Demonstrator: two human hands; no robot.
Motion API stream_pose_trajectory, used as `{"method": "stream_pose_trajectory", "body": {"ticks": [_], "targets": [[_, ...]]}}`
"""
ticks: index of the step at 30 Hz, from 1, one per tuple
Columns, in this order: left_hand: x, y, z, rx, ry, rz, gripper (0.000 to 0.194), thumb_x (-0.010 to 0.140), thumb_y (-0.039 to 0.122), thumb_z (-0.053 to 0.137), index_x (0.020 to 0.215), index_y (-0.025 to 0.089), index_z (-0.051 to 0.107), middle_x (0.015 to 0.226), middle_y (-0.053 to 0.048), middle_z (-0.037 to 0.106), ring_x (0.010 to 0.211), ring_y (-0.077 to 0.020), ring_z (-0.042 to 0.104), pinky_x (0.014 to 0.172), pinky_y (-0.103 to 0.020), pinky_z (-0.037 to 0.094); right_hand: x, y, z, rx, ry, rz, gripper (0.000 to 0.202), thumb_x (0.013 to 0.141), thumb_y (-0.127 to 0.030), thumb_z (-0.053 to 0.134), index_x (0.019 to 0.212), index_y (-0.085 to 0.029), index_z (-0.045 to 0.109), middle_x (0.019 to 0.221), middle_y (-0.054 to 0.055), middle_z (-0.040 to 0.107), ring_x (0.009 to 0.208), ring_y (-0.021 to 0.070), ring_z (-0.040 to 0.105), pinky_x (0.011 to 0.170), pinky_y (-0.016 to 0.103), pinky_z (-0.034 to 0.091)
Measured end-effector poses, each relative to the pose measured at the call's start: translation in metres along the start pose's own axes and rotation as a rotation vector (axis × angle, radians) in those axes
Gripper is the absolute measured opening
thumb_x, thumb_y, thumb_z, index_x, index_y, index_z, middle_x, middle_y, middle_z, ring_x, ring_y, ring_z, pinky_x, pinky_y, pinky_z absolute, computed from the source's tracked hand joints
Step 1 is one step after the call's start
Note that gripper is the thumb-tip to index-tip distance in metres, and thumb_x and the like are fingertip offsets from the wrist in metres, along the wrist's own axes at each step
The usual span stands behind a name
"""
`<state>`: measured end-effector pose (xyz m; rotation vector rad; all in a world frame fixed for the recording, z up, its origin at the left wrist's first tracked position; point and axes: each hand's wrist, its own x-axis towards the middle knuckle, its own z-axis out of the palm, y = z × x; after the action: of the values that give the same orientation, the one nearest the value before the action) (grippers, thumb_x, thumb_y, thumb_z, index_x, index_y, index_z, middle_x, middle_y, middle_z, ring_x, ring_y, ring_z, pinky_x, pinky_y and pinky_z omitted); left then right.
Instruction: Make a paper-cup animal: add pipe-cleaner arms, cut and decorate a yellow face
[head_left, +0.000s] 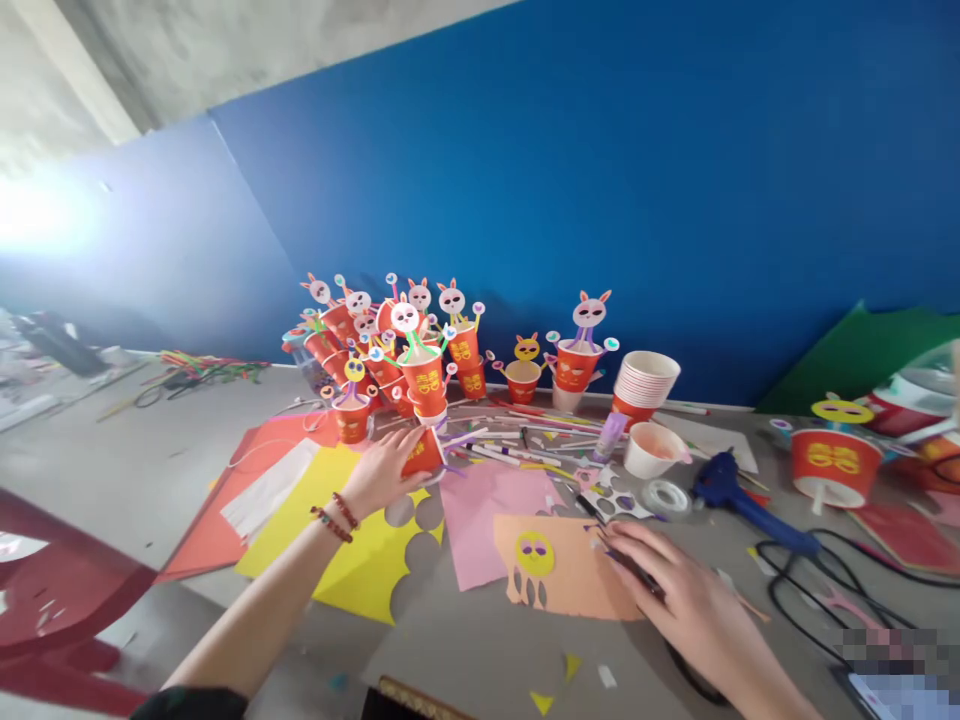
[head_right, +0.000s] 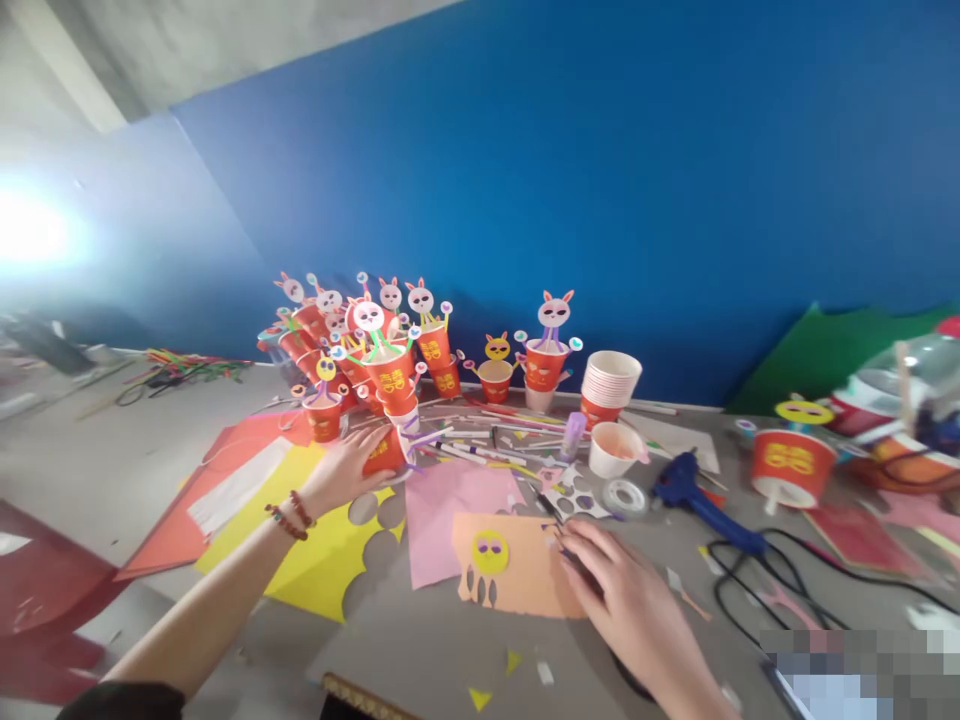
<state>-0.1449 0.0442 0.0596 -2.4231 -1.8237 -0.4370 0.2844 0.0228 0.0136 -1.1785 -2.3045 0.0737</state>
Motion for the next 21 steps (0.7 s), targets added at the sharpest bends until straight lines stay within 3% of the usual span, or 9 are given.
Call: {"method": "stream_pose_trajectory", "body": {"ticks": [10, 16, 19, 21], "targets": [[0.000, 0.003, 0.005, -0.008, -0.022, 0.037, 0.064, 0.093, 0.044, 0.053, 0.148, 0.018, 0.034, 0.140, -0.016, 0.055, 0.128, -0.0336, 0.053, 0.103, -0.048, 0.046, 0.002, -0.008, -0.003, 0.039, -0.080, 0.038, 0.024, 0.092, -0.025, 0.050, 0.105, -0.027, 0.069, 0.120, 0.009, 0.069, 0.103, 0.0269, 0.070, 0.085, 0.040, 0.060], [0.000, -0.020, 0.017, -0.038, -0.020, 0.078, 0.067, 0.091, 0.052, 0.052, 0.148, 0.019, 0.036, 0.143, -0.015, 0.054, 0.127, -0.0336, 0.056, 0.103, -0.046, 0.048, 0.005, -0.019, -0.010, 0.069, -0.114, 0.092, 0.024, 0.088, -0.013, 0.054, 0.104, -0.025, 0.068, 0.117, 0.007, 0.069, 0.107, 0.0242, 0.067, 0.090, 0.037, 0.055], [0.002, -0.023, 0.019, -0.012, 0.038, 0.107, 0.073, 0.089, 0.058, 0.053, 0.148, 0.019, 0.034, 0.142, -0.017, 0.054, 0.128, -0.0363, 0.055, 0.104, -0.049, 0.047, 0.005, -0.018, -0.014, 0.083, -0.102, 0.109, 0.025, 0.088, -0.011, 0.055, 0.106, -0.024, 0.067, 0.117, 0.007, 0.069, 0.105, 0.0232, 0.066, 0.089, 0.035, 0.054], [0.000, -0.014, 0.016, 0.015, 0.109, 0.135, 0.070, 0.091, 0.054, 0.053, 0.148, 0.019, 0.034, 0.143, -0.018, 0.053, 0.130, -0.0376, 0.052, 0.106, -0.053, 0.044, 0.005, -0.015, -0.017, 0.094, -0.070, 0.139, 0.024, 0.090, -0.012, 0.055, 0.107, -0.024, 0.067, 0.116, 0.007, 0.069, 0.102, 0.0221, 0.067, 0.087, 0.033, 0.053]]}}
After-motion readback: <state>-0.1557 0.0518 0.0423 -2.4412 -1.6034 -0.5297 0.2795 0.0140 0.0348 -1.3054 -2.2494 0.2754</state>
